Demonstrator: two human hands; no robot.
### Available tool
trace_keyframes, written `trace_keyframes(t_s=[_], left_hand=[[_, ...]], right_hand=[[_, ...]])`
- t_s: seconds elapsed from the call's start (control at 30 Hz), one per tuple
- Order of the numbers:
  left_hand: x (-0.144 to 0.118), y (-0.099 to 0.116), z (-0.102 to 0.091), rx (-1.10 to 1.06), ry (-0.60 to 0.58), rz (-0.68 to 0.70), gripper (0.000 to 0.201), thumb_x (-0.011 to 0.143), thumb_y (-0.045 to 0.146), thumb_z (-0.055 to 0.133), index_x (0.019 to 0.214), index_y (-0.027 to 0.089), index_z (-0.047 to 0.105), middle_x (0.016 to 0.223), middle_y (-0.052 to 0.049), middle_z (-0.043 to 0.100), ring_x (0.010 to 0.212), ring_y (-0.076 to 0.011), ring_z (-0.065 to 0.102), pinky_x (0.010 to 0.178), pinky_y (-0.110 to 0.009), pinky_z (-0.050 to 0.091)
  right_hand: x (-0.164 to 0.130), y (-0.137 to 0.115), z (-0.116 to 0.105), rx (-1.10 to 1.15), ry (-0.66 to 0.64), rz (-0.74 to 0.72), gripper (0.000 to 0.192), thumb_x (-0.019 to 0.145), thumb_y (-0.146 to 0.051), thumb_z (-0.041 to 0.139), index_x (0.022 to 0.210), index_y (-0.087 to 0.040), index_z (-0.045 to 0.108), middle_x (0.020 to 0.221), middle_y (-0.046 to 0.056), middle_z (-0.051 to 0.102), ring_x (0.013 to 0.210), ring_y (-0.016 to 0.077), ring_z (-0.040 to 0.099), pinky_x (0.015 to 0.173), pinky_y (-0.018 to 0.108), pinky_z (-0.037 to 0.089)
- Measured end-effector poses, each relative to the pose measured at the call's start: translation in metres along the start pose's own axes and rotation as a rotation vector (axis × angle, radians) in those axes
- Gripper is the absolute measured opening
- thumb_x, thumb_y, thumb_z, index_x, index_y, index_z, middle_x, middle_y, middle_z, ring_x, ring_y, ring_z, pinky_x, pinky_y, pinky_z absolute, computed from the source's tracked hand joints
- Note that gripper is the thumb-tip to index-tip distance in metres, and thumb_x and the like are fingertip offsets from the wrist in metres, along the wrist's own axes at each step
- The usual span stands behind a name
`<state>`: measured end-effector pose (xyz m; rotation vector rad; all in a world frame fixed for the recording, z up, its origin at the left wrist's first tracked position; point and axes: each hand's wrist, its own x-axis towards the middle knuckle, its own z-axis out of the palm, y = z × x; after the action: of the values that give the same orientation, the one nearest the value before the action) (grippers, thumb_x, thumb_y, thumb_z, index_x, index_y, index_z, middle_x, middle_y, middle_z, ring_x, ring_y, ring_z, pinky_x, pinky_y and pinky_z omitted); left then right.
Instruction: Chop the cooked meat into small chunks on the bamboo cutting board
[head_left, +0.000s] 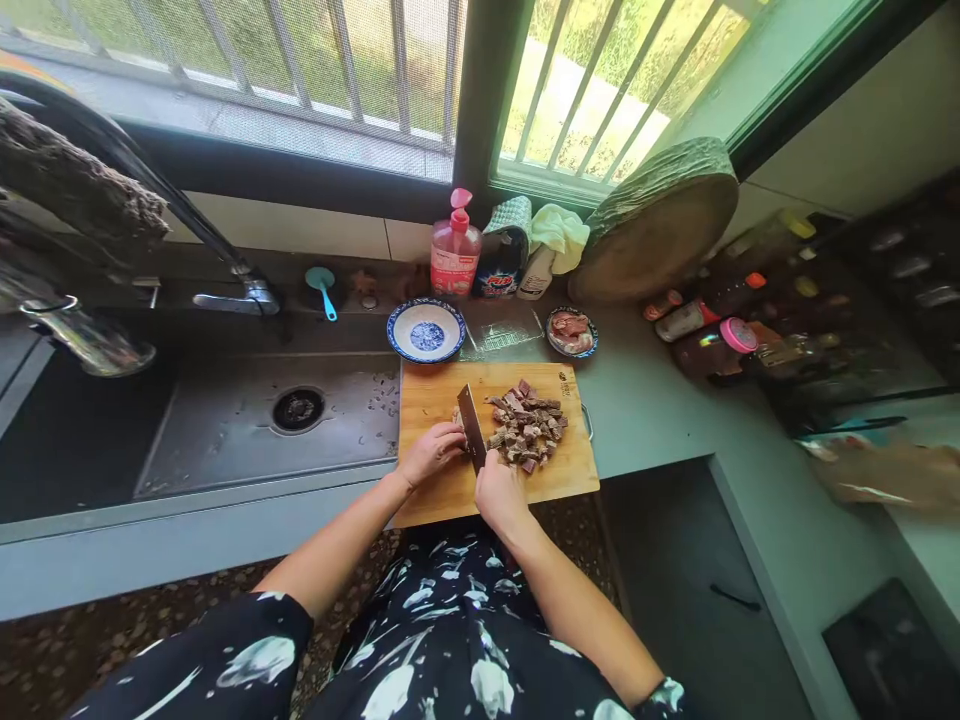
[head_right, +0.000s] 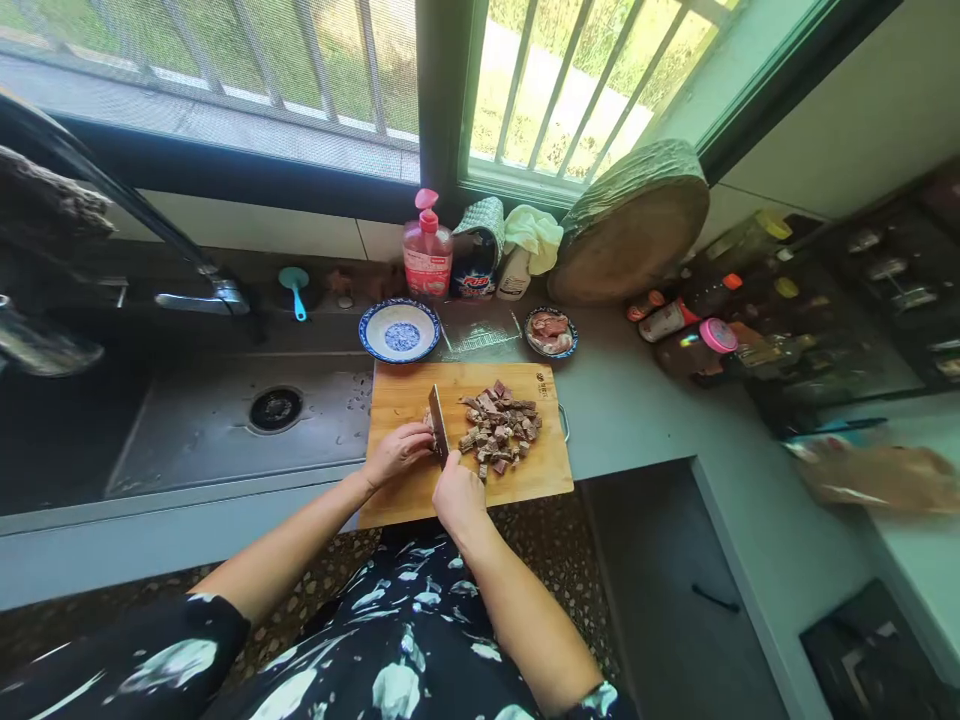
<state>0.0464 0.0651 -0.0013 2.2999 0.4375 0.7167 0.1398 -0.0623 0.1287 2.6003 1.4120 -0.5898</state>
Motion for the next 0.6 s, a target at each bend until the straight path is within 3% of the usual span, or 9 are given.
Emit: trace_keyframes(t_s=[0.37, 0.6], left_hand=[[0.000, -0.006, -0.001, -0.099, -0.005, -0.014, 0.017, 0.082, 0.030, 0.054, 0.092, 0.022, 0.065, 0.102, -0.005, 0.064, 0.101, -0.0160, 0.057, 0.092, -0.033, 0.045], [-0.001, -0.006, -0.002, -0.126, -0.019, -0.034, 0.019, 0.082, 0.031, 0.053, 0.094, 0.023, 0.065, 0.101, -0.003, 0.065, 0.101, -0.0152, 0.057, 0.091, -0.031, 0.046]], right_hand=[[-0.007, 0.005, 0.009, 0.012, -0.099, 0.034, 0.012, 0.085, -0.016, 0.040, 0.097, -0.014, 0.040, 0.080, 0.013, 0.063, 0.078, 0.0249, 0.064, 0.064, 0.031, 0.045], [0.010, -0.001, 0.000, -0.017, -0.147, 0.043, 0.016, 0.083, -0.016, 0.043, 0.099, -0.013, 0.040, 0.085, 0.014, 0.063, 0.080, 0.0244, 0.063, 0.065, 0.030, 0.045]])
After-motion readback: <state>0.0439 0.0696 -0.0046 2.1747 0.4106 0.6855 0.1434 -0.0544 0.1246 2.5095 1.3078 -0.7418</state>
